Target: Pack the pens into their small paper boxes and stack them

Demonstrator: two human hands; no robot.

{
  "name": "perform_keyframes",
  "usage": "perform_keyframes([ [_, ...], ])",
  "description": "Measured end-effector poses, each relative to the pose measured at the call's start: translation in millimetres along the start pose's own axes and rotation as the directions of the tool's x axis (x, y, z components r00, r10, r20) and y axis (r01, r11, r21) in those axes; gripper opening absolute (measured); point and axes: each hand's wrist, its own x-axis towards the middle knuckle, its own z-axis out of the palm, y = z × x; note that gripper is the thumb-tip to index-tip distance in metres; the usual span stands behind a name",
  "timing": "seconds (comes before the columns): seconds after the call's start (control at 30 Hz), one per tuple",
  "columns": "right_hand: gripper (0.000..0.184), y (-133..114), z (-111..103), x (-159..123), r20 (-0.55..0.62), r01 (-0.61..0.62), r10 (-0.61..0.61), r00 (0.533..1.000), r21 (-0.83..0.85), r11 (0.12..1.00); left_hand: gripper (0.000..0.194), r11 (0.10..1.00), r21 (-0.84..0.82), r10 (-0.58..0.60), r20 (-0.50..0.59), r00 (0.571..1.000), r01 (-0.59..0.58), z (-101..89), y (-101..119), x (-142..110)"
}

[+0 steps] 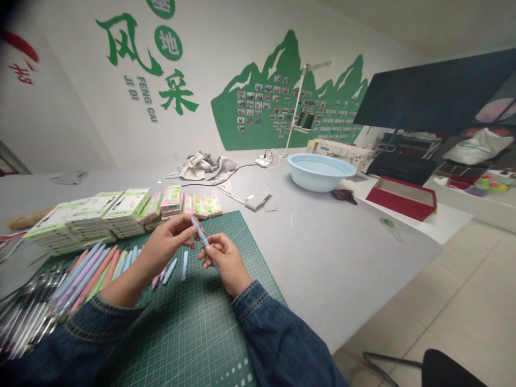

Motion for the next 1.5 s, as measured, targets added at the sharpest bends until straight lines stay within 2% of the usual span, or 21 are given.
perform_keyframes([
  [0.33,0.028,-2,3,-3,-0.057,-0.035,0.034,0.998,-0.001,0.999,0.021,0.994,-0.112,-0.013,-0.016,1.0,0.011,7.8,-3,-1],
  [0.43,0.028,-3,3,-4,-0.063,-0.051,0.052,0.997,0.019,0.999,0.019,0.986,-0.159,-0.049,-0.039,0.998,0.043,9.7,-7,-1],
  [0.57,0.034,-5,7,-6,-0.016,-0.102,0.103,0.995,0.057,0.993,0.025,0.971,-0.211,-0.121,-0.034,0.992,0.111,6.0,-16,-3],
  [0.73,0.034,-6,12,-8,0.025,-0.174,0.172,0.985,0.133,0.976,0.028,0.944,-0.303,-0.128,0.019,0.992,0.128,2.9,-23,-9],
  [0.87,0.037,-3,13,-9,0.013,-0.181,0.182,0.983,0.16,0.97,0.029,0.942,-0.312,-0.131,0.011,0.991,0.127,4.7,-24,-13],
  [1.07,0.042,0,15,-9,0.074,-0.258,0.25,0.965,0.157,0.953,0.03,0.916,-0.366,-0.162,0.033,0.986,0.163,4.4,-27,-15],
  [1.27,0.038,3,15,-10,0.011,-0.235,0.236,0.972,0.17,0.957,0.029,0.927,-0.35,-0.147,-0.009,0.989,0.135,5.3,-30,-18],
  [1.43,0.044,5,15,-9,0.035,-0.264,0.262,0.964,0.17,0.949,0.029,0.913,-0.375,-0.171,-0.001,0.985,0.158,5.5,-29,-18],
  [1.5,0.04,5,15,-9,0.021,-0.25,0.25,0.968,0.175,0.952,0.028,0.919,-0.366,-0.158,-0.005,0.987,0.145,5.4,-30,-18],
])
